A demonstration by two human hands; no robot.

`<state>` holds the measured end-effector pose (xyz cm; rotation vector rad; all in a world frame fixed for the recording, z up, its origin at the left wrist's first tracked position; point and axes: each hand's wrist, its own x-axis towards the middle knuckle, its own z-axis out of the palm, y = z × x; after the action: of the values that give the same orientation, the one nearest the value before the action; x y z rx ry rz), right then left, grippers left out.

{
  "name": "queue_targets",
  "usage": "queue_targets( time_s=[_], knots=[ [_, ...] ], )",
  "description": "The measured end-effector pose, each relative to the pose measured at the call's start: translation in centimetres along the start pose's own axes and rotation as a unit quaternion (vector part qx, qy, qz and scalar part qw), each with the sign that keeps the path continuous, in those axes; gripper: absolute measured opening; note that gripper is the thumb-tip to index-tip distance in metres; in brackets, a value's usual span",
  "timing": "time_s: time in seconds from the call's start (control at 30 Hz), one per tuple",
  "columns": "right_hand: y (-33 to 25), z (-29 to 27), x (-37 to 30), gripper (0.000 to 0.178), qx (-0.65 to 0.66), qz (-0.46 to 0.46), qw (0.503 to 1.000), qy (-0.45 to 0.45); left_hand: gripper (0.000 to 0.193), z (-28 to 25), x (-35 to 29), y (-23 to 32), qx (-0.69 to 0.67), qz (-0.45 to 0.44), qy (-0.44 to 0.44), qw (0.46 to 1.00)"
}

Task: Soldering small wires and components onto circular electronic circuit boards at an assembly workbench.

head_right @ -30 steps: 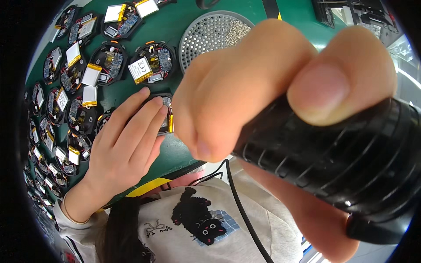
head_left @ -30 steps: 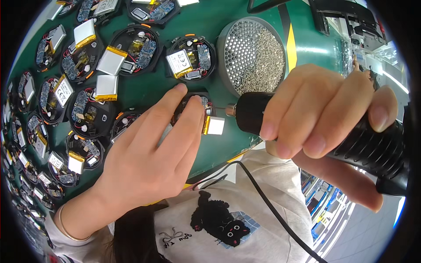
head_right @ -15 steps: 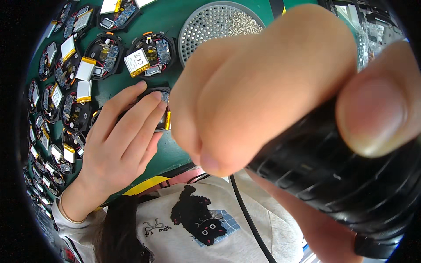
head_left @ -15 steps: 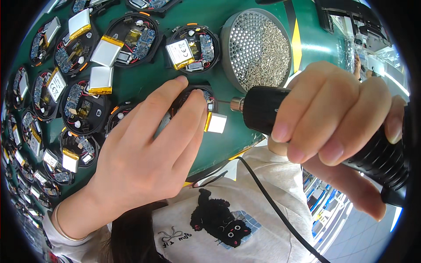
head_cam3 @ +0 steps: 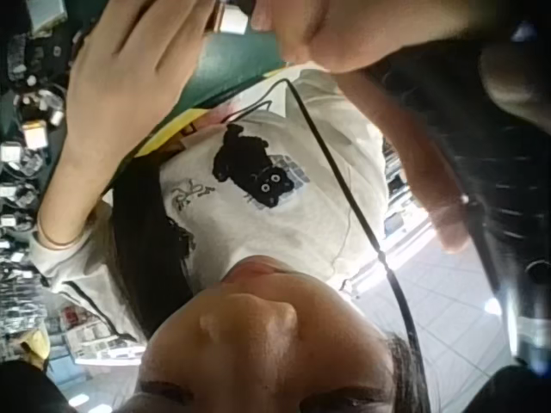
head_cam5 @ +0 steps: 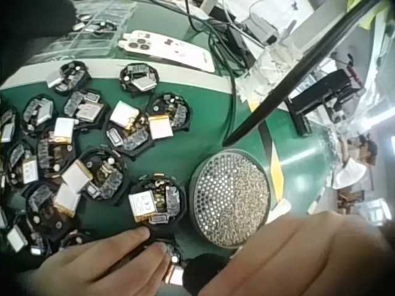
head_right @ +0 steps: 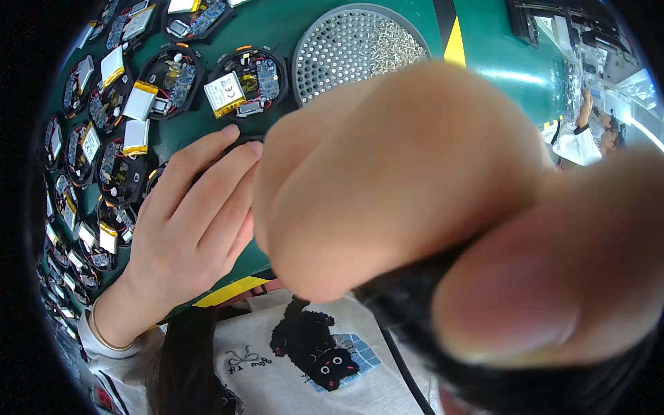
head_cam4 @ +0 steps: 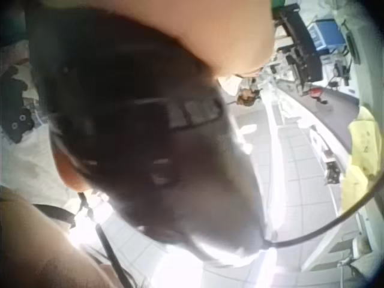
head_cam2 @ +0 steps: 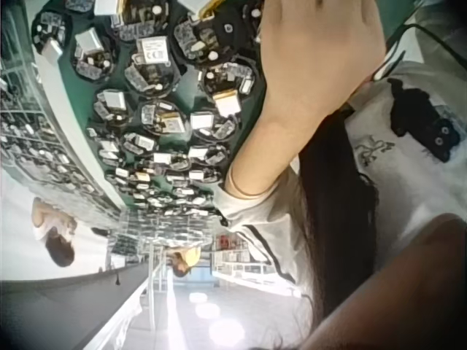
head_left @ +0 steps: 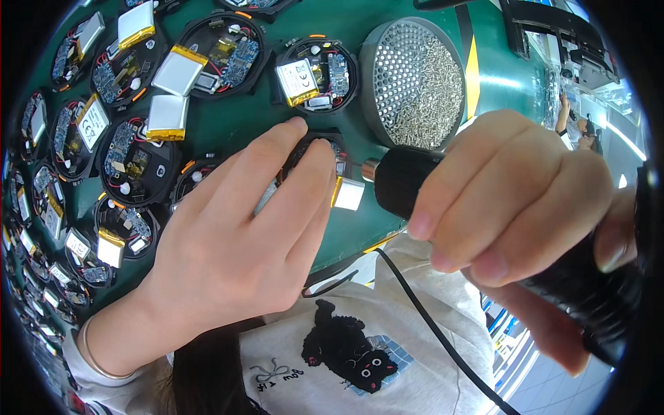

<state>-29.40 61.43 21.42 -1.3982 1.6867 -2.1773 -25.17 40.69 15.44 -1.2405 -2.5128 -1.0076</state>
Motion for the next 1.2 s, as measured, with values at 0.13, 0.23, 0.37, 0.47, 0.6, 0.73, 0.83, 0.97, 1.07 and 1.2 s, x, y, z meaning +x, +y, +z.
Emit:
queue_targets(
  time_s=[0.13, 0.23, 0.37, 0.47, 0.6, 0.73, 0.83, 0.97, 1.07, 1.2],
  knots=[
    [-0.2, 0.4, 0.0, 0.081, 0.0, 0.008, 1.0, -0.023, 0.04, 0.5, -0.4, 0.0, -0.027, -0.025, 0.028, 0.999],
    [0.3, -0.1, 0.0, 0.081, 0.013, -0.001, 1.0, -0.028, 0.036, 0.2, -0.2, 0.1, -0.009, -0.021, 0.011, 1.0],
    [-0.3, -0.7, 0.6, 0.081, 0.004, -0.009, 1.0, -0.028, 0.033, -0.3, 0.4, 0.2, -0.013, -0.001, 0.011, 1.0],
    [-1.7, -3.9, 0.0, 0.082, -0.038, 0.023, 0.999, -0.018, 0.037, -0.4, 0.7, 0.2, -0.031, -0.041, -0.013, 0.999],
    [-1.6, -6.4, -0.2, 0.098, -0.08, 0.03, 0.996, -0.03, 0.039, -0.2, 0.6, 0.3, -0.022, -0.029, -0.03, 0.999],
    [-1.1, -6.3, 0.5, 0.106, -0.088, 0.051, 0.989, -0.103, 0.042, -0.5, 0.3, 0.3, -0.027, -0.031, -0.055, 0.998],
    [-1.0, -6.0, 0.8, 0.104, -0.067, 0.071, 0.989, -0.109, 0.045, -0.4, 0.2, 0.3, -0.029, -0.03, -0.047, 0.998],
    [-0.4, -5.9, 0.8, 0.101, -0.069, 0.064, 0.989, -0.115, 0.043, -0.6, 0.0, 0.2, -0.054, -0.046, -0.042, 0.997],
    [-0.2, -5.7, 0.9, 0.098, -0.073, 0.054, 0.99, -0.11, 0.042, -1.0, 0.1, 0.1, -0.072, -0.055, -0.041, 0.995],
    [-2.5, -5.1, -0.1, 0.093, -0.075, 0.047, 0.994, -0.059, 0.042, -0.8, -0.2, 0.1, -0.142, -0.105, -0.026, 0.984]
  ],
)
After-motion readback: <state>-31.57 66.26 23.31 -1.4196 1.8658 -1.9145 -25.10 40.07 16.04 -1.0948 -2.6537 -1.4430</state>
